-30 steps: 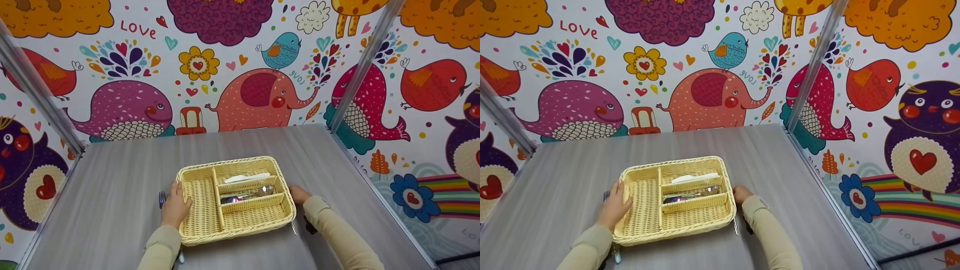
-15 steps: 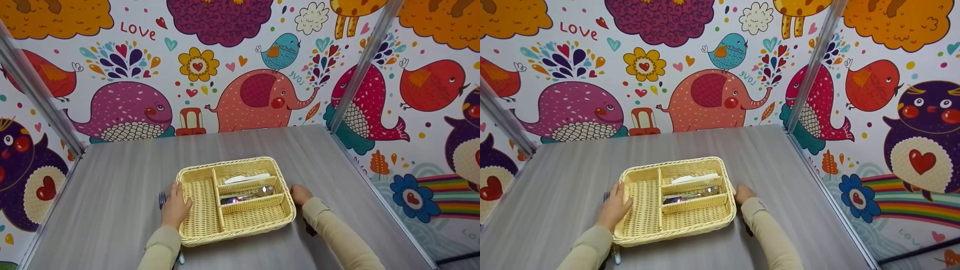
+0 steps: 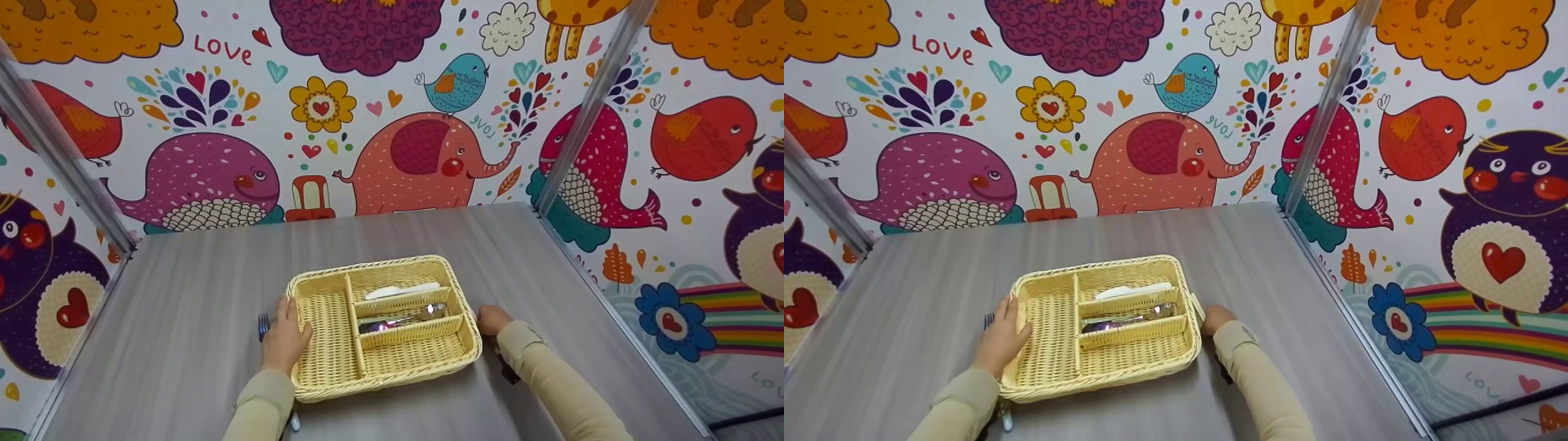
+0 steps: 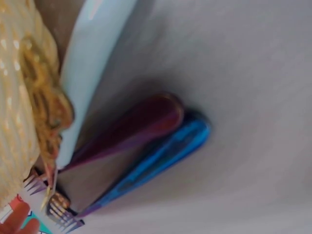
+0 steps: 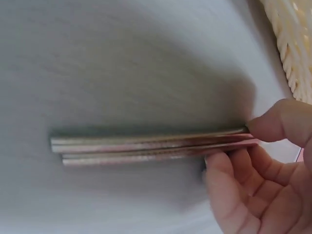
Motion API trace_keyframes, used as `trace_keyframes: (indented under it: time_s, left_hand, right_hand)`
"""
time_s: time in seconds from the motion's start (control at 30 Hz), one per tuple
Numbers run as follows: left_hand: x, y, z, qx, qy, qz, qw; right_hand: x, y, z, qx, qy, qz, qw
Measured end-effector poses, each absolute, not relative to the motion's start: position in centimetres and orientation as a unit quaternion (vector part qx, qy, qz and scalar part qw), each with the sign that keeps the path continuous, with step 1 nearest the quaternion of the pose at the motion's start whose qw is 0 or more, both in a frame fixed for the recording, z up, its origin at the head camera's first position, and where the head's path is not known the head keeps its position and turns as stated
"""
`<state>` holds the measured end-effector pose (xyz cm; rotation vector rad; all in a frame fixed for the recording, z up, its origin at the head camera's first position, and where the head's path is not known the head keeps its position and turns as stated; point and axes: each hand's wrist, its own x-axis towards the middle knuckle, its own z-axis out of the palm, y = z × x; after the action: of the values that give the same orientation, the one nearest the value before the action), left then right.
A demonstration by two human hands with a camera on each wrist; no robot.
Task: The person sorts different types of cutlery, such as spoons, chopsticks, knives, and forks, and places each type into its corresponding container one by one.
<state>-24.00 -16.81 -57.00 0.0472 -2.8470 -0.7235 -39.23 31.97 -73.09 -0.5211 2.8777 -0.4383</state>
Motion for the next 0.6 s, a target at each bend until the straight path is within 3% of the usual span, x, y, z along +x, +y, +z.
trace_keyframes:
  time_s: [0.13,0.33,0.37,0.5,0.57,0.6]
  left_hand:
    - [-24.0,-16.8,-56.9,0.018,-0.965,-0.247,0.091]
    - [-24.0,-16.8,-56.8,0.019,-0.965,-0.247,0.089]
    - [-24.0,-16.8,-56.8,0.018,-0.965,-0.247,0.091]
    - [-24.1,-16.9,-56.8,0.015,-0.964,-0.245,0.097]
    - [-24.1,-16.9,-56.8,0.012,-0.964,-0.245,0.102]
    - [-24.1,-16.9,-56.8,0.011,-0.964,-0.246,0.104]
  right_hand:
    - [-37.7,30.4,-70.7,-0.178,0.964,-0.167,0.104]
    - [-38.3,30.8,-72.8,-0.208,0.965,-0.146,0.059]
    - [-37.8,30.3,-71.8,-0.202,0.967,-0.139,0.061]
    - [-32.7,25.9,-62.0,-0.135,0.974,-0.139,0.113]
    - [-32.4,25.8,-61.5,-0.147,0.975,-0.130,0.102]
    - [-33.2,26.6,-63.2,-0.157,0.974,-0.127,0.098]
